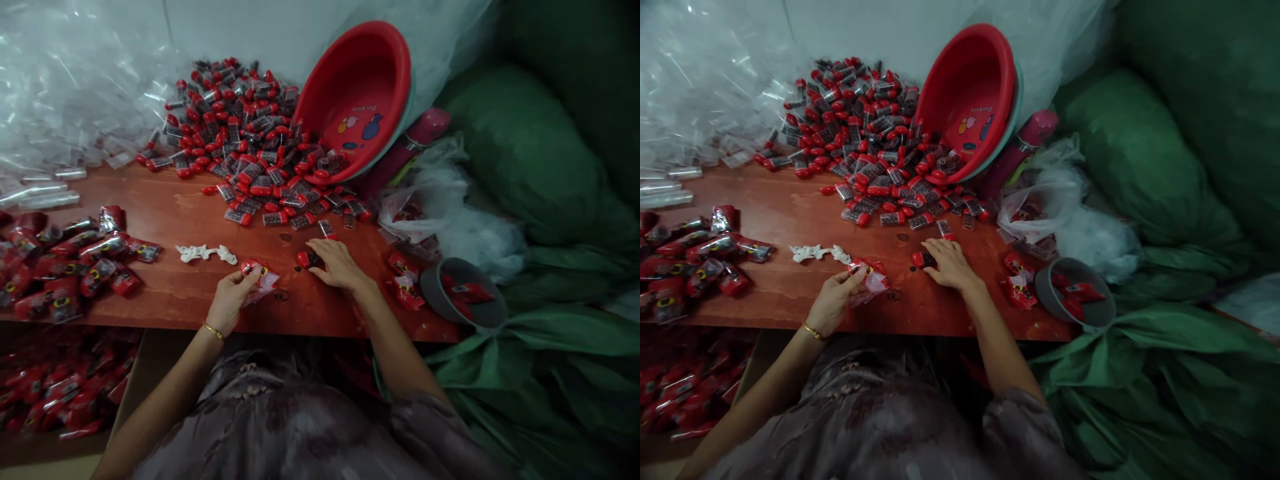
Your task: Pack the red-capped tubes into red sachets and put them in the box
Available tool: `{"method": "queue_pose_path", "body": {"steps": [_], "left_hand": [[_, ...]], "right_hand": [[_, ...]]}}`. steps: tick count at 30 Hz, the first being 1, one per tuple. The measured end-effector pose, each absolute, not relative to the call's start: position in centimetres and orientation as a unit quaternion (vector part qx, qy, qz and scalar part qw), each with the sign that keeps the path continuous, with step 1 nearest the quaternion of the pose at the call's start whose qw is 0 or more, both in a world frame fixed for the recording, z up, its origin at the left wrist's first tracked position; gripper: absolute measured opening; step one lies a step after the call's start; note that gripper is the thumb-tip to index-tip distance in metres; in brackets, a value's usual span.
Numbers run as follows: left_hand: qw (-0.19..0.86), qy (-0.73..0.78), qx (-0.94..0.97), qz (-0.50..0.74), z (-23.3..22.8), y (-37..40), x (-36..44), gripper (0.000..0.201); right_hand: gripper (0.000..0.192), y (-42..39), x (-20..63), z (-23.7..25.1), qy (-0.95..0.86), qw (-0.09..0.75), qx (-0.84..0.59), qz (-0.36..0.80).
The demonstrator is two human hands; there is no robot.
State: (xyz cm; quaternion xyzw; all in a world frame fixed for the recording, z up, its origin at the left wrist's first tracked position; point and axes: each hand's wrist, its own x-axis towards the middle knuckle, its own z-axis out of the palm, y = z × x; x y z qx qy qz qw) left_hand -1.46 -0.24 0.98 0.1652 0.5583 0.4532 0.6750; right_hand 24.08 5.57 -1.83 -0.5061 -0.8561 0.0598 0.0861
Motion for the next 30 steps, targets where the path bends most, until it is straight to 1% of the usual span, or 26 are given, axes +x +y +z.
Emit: {"method": "queue_pose_path", "body": {"steps": [2, 6, 8, 10, 13, 15, 16, 18, 20, 24, 30], "left_hand": [[0.676, 0.555, 0.168, 0.455, 0.9, -0.4, -1.6, 0.048], [0.671, 0.541, 0.177, 0.475, 0.4, -0.5, -1.9, 0.047], [0.678, 0.538, 0.171, 0.471, 0.4, -0.5, -1.9, 0.046], [0.687, 0.536, 0.162, 0.463, 0.6, -0.4, -1.7, 0.045], [0.694, 0.529, 0.162, 0.461, 1.1, -0.3, -1.3, 0.044], [0.694, 0.525, 0.172, 0.462, 1.4, -0.4, -1.1, 0.045], [0.694, 0.523, 0.177, 0.462, 1.5, -0.5, -1.0, 0.045], [0.696, 0.517, 0.188, 0.461, 1.7, -0.7, -0.9, 0.045], [0.698, 0.511, 0.2, 0.459, 1.9, -0.8, -0.8, 0.045], [0.693, 0.499, 0.234, 0.465, 1.9, -0.9, -0.7, 0.044], [0.666, 0.488, 0.318, 0.466, 1.0, -1.0, -1.1, 0.039]], "right_hand": [[0.051, 5.8, 24.1, -2.2, -0.858, 0.092, -0.501, 0.062], [0.041, 5.4, 24.4, -3.1, -0.851, 0.121, -0.508, 0.043], [0.037, 4.8, 24.5, -3.6, -0.842, 0.146, -0.518, 0.041], [0.035, 3.8, 24.3, -4.0, -0.826, 0.191, -0.527, 0.06], [0.036, 1.6, 23.2, -3.9, -0.766, 0.3, -0.551, 0.139], [0.035, -0.2, 22.0, -3.2, -0.706, 0.365, -0.562, 0.227], [0.033, -1.2, 21.4, -2.6, -0.679, 0.384, -0.559, 0.28], [0.03, -2.7, 20.1, -1.1, -0.648, 0.387, -0.539, 0.374], [0.027, -3.8, 19.0, 0.3, -0.638, 0.374, -0.517, 0.431], [0.027, -3.9, 17.6, 1.6, -0.624, 0.354, -0.502, 0.483], [0.031, -3.1, 16.8, 1.3, -0.592, 0.346, -0.501, 0.528]]}}
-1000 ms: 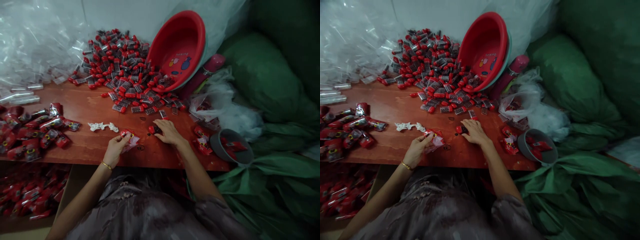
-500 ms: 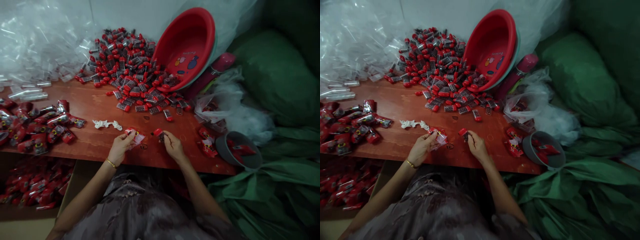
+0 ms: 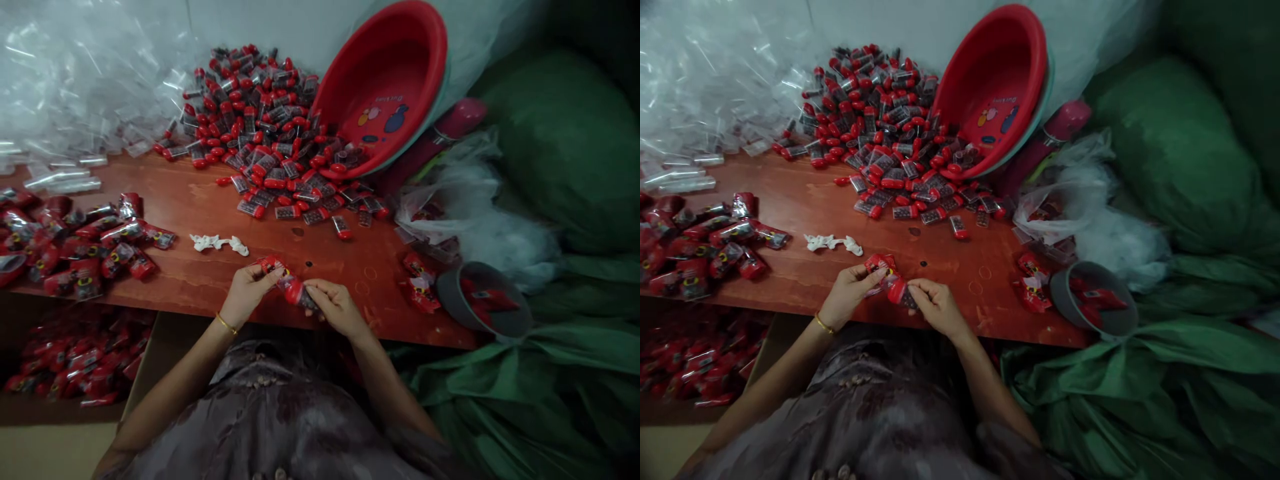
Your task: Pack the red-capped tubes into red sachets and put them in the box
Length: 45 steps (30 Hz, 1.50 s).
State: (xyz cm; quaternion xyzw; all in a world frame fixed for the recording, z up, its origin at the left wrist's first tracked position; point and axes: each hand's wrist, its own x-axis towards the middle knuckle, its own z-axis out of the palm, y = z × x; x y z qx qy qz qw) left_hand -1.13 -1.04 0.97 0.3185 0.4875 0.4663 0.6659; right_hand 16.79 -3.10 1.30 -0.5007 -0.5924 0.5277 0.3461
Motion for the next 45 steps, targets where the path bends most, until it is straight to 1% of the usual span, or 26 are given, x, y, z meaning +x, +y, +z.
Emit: {"method": "queue_pose_path", "body": {"steps": [6, 12, 17, 19, 21, 24, 26, 30, 36, 45], "left_hand": [[0.667, 0.469, 0.315, 0.486, 1.3, -1.1, -0.9, 0.039], [0.669, 0.459, 0.308, 0.497, 1.5, -1.4, 0.1, 0.033], [0.678, 0.462, 0.24, 0.519, 1.1, -1.7, 1.1, 0.036], [0.677, 0.458, 0.203, 0.54, 1.1, -1.6, 1.2, 0.038], [0.676, 0.447, 0.173, 0.559, 1.1, -1.4, 1.1, 0.038], [0.673, 0.436, 0.152, 0.578, 1.0, -1.0, 0.6, 0.039], [0.674, 0.432, 0.155, 0.579, 0.8, -0.7, 0.4, 0.039], [0.686, 0.424, 0.164, 0.567, 0.7, -0.6, 0.5, 0.039], [0.71, 0.401, 0.151, 0.559, 1.6, -0.6, 0.6, 0.038], [0.662, 0.453, 0.204, 0.561, 0.7, -0.6, 1.1, 0.035]], "right_hand": [[0.029, -3.4, 16.4, 0.5, -0.6, 0.38, -0.519, 0.475], [0.026, -3.3, 15.8, 0.3, -0.6, 0.417, -0.497, 0.468], [0.022, -3.2, 13.6, -0.9, -0.524, 0.494, -0.543, 0.432], [0.022, -3.3, 12.8, -1.5, -0.5, 0.512, -0.544, 0.438], [0.023, -3.3, 12.5, -1.9, -0.484, 0.512, -0.515, 0.488], [0.026, -3.3, 12.8, -1.6, -0.478, 0.474, -0.464, 0.576], [0.026, -3.3, 13.2, -1.1, -0.47, 0.465, -0.457, 0.594], [0.026, -3.2, 13.3, -0.3, -0.437, 0.505, -0.481, 0.568], [0.024, -3.3, 12.4, -0.1, -0.471, 0.504, -0.514, 0.51], [0.026, -2.7, 11.7, -1.2, -0.447, 0.513, -0.512, 0.525]]}}
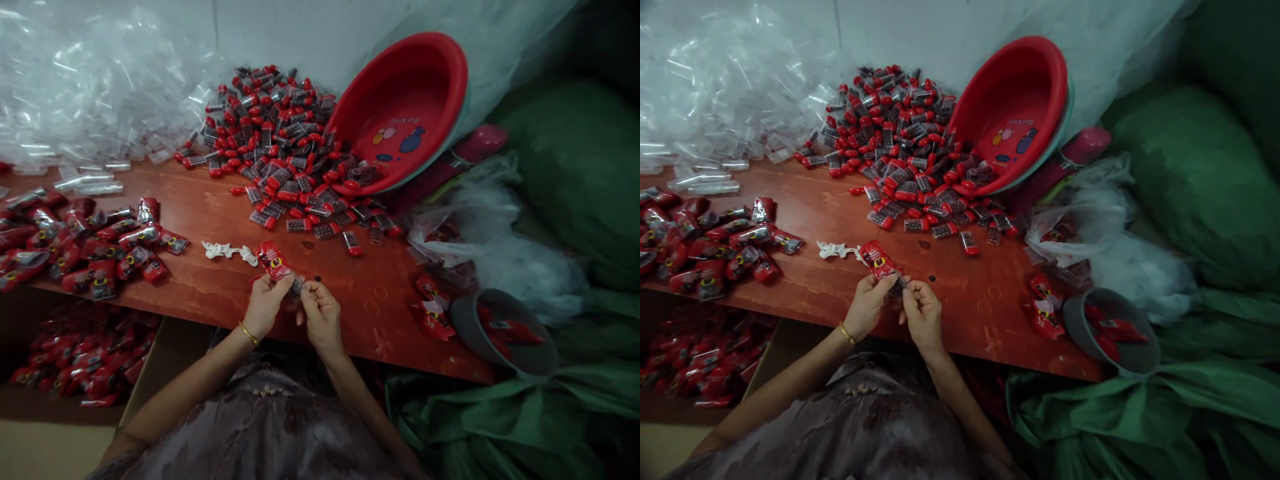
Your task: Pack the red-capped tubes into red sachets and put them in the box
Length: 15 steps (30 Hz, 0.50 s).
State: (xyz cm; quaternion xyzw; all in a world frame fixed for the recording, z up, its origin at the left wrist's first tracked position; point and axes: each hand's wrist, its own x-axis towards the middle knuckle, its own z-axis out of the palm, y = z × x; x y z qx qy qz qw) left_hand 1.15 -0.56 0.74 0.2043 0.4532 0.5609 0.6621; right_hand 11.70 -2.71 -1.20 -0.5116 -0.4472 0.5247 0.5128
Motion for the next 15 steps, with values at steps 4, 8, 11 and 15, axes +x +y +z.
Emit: {"method": "queue_pose_path", "body": {"steps": [4, 8, 11, 15], "left_hand": [[0.687, 0.422, 0.184, 0.562, 0.9, -0.6, 1.0, 0.039], [0.688, 0.41, 0.177, 0.572, 0.7, -1.0, 1.2, 0.041], [0.669, 0.42, 0.22, 0.572, 0.3, -1.6, 1.5, 0.037], [0.676, 0.407, 0.233, 0.568, 0.6, -1.8, 1.2, 0.036]], "right_hand": [[0.027, -2.8, 11.6, -1.5, -0.438, 0.517, -0.503, 0.536], [0.025, -2.9, 11.3, -1.4, -0.452, 0.519, -0.507, 0.519], [0.023, -2.9, 11.0, -1.2, -0.453, 0.522, -0.508, 0.514], [0.023, -3.0, 10.8, -1.0, -0.443, 0.523, -0.5, 0.53]]}}
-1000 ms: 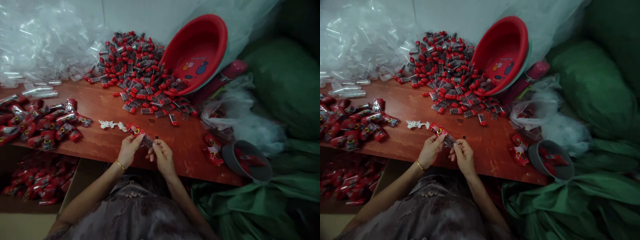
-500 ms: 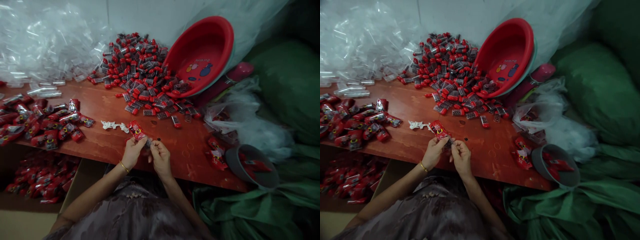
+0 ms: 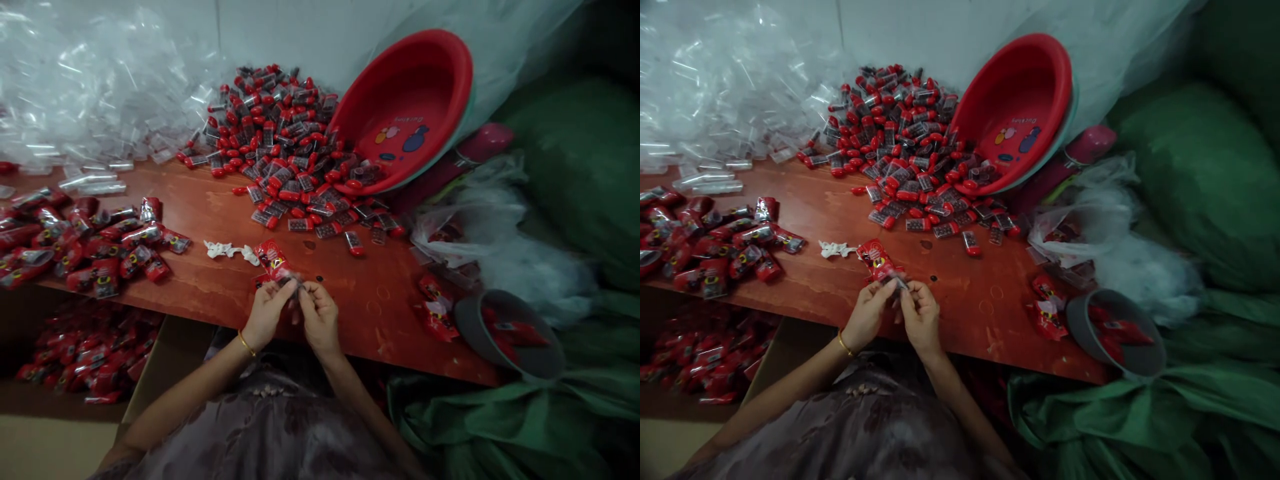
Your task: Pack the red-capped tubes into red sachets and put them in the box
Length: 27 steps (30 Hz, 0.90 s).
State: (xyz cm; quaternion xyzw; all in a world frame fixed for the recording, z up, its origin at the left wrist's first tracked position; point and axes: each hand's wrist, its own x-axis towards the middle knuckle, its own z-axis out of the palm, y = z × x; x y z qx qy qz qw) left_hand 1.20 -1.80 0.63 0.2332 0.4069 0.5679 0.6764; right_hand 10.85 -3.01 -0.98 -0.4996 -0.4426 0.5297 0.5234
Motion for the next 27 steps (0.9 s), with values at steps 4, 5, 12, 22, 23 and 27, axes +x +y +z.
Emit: {"method": "queue_pose_path", "body": {"steps": [4, 5, 12, 22, 23, 27], "left_hand": [[0.668, 0.42, 0.209, 0.578, 1.0, -1.3, 0.7, 0.039], [0.662, 0.427, 0.213, 0.578, 0.9, -1.3, 0.7, 0.039], [0.645, 0.447, 0.231, 0.575, 0.3, -1.7, 1.3, 0.036], [0.698, 0.412, 0.219, 0.543, 0.9, -2.2, 1.5, 0.049], [0.695, 0.42, 0.233, 0.535, 0.7, -2.4, 1.6, 0.047], [0.699, 0.417, 0.255, 0.522, 0.8, -2.5, 1.5, 0.043]], "right_hand": [[0.024, -3.2, 10.8, -0.9, -0.449, 0.516, -0.502, 0.529], [0.024, -3.2, 10.7, -1.0, -0.45, 0.516, -0.504, 0.526], [0.026, -3.6, 10.8, -1.1, -0.445, 0.527, -0.539, 0.484], [0.027, -3.6, 10.0, -0.8, -0.439, 0.534, -0.533, 0.488], [0.026, -3.6, 10.0, -0.8, -0.442, 0.537, -0.537, 0.477], [0.026, -3.5, 10.4, -0.6, -0.452, 0.532, -0.522, 0.49]]}}
